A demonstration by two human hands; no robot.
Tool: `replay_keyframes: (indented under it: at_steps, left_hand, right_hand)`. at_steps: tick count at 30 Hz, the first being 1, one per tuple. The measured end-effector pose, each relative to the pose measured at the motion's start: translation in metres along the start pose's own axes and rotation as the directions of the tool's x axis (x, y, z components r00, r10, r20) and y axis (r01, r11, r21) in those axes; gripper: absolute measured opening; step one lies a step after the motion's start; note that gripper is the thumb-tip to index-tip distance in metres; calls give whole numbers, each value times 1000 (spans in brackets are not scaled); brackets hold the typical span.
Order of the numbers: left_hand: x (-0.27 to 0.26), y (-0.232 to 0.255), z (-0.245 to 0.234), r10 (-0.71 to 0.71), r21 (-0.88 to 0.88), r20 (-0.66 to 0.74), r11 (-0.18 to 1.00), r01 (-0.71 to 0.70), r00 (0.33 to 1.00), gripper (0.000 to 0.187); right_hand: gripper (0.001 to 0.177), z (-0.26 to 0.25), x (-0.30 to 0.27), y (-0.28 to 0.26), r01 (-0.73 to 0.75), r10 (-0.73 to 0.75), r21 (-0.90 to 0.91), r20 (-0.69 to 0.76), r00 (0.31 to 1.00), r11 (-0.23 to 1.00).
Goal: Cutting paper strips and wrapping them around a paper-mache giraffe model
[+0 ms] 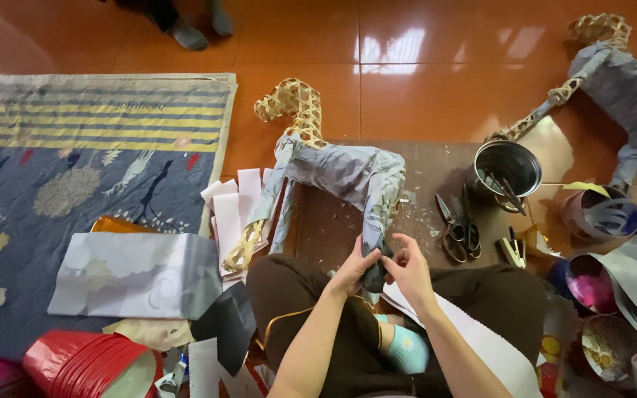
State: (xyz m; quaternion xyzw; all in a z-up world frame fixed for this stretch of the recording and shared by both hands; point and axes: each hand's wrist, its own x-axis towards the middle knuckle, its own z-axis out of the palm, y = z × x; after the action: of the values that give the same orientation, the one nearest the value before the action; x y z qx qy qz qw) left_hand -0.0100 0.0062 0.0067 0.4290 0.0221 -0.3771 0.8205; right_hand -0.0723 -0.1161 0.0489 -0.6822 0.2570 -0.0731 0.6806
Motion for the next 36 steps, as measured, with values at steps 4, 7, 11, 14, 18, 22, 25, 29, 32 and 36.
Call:
replay_keyframes:
  at_steps: [4, 7, 11, 14, 18, 22, 25, 29, 32, 36]
  left_hand:
    - [10, -10, -10, 10, 24, 31, 1000, -11, 999, 89]
    - [18, -18, -13, 18, 35, 32, 999, -19, 999, 92]
    - [9, -18, -11, 6, 19, 10, 1000, -6, 1000, 91]
    - [21, -28, -22, 8, -25, 15, 1000, -8, 1000, 90]
    - [23, -31, -26, 0, -28, 26, 1000, 1, 1000, 88]
    - [39, -52, -44, -16, -124, 37, 992, 21, 999, 83]
    - [45, -59, -49, -12, -173, 46, 985, 20, 999, 81]
    - [43, -58, -45, -21, -208, 51, 978, 32, 998, 76]
    - [49, -61, -48, -65, -204, 46, 976, 73, 997, 62]
    - [27, -36, -29, -104, -223, 53, 968, 113, 993, 53]
  right_hand:
    - [48, 2, 11, 12, 75, -79, -308, 2, 997, 948]
    - [48, 3, 17, 25, 141, -129, -407, 58, 990, 902]
    - [50, 6, 13, 14, 211, -168, -514, 128, 977, 831]
    - [62, 9, 11, 9, 278, -230, -565, 157, 961, 777]
    - [56, 8, 16, 15, 472, -428, -630, 234, 873, 617]
    - [55, 11, 16, 15, 531, -480, -586, 258, 838, 611]
    - [55, 12, 26, 28, 518, -459, -532, 252, 852, 669]
    - [52, 13, 28, 28, 400, -330, -473, 227, 916, 785]
    - [47, 12, 31, 32, 306, -247, -424, 189, 950, 853]
    - [44, 15, 19, 16, 252, -201, -391, 168, 965, 885]
